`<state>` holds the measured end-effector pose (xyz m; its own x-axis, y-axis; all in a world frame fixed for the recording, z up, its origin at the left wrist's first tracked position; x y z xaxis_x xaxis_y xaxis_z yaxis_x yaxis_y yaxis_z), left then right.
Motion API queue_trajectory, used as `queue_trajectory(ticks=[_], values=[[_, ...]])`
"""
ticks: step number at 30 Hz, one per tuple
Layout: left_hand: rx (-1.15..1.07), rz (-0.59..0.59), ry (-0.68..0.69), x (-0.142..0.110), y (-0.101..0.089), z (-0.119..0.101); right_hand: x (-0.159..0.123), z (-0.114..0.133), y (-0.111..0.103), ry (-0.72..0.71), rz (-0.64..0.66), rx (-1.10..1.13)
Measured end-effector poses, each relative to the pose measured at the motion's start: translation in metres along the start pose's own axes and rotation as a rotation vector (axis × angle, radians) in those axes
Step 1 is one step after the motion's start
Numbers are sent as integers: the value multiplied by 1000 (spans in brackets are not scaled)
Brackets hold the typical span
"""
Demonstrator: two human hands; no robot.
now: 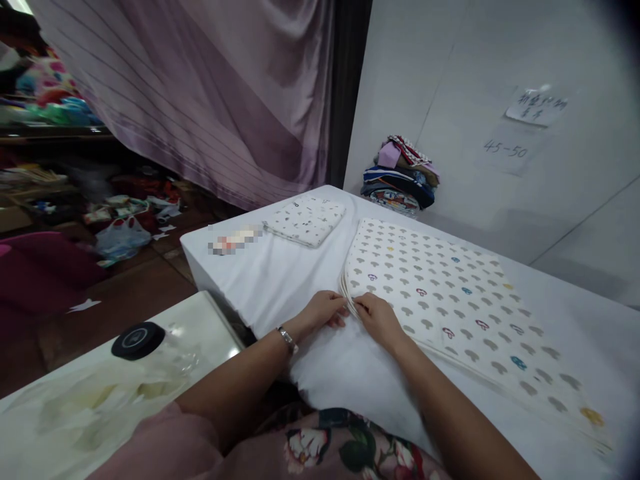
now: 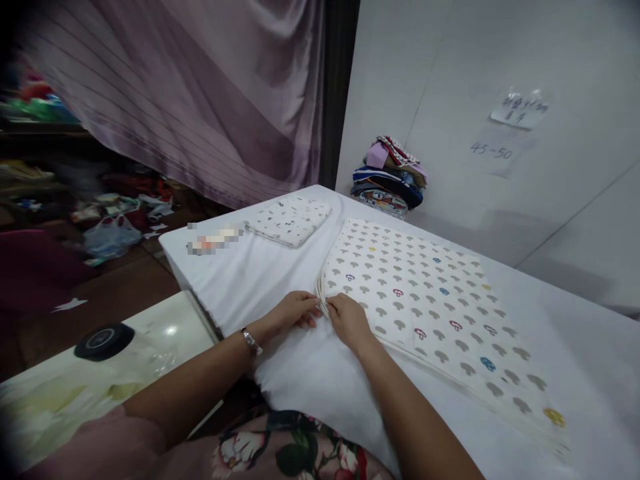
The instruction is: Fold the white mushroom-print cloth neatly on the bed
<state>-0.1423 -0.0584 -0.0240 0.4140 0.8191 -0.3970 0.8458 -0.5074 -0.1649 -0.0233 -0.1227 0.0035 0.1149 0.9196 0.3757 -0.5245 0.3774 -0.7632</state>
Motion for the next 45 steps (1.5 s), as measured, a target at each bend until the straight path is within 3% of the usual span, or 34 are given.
queue_trajectory(ticks=[9, 17, 25, 33, 40, 45], values=[[-109, -8, -22, 0, 2, -2, -5, 7, -1, 1, 12, -23], [-58, -25, 28, 0, 1, -5, -10, 9, 7, -18, -48, -108], [-1, -15, 33, 7, -5, -19, -9, -12, 6, 253, -160, 291], [-49, 20, -47, 35, 3, -21, -11, -20, 11, 304, -210, 417], [22, -19, -35, 41, -1, -26, -13, -21, 13, 267, -205, 358], [72, -45, -36, 41, -15, -25, -14, -3, 9, 101, -141, 167]])
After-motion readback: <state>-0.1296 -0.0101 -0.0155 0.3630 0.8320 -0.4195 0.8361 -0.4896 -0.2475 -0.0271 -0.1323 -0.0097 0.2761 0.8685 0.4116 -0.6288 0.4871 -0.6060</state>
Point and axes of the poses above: each hand's wrist, its own x-axis towards the middle knuckle, its own y-axis out of the palm, z = x × y, the point moved 5 cm from there along x, towards the middle knuckle, and after that the axes turned 11 degrees about -z, right-handed, at the moved point
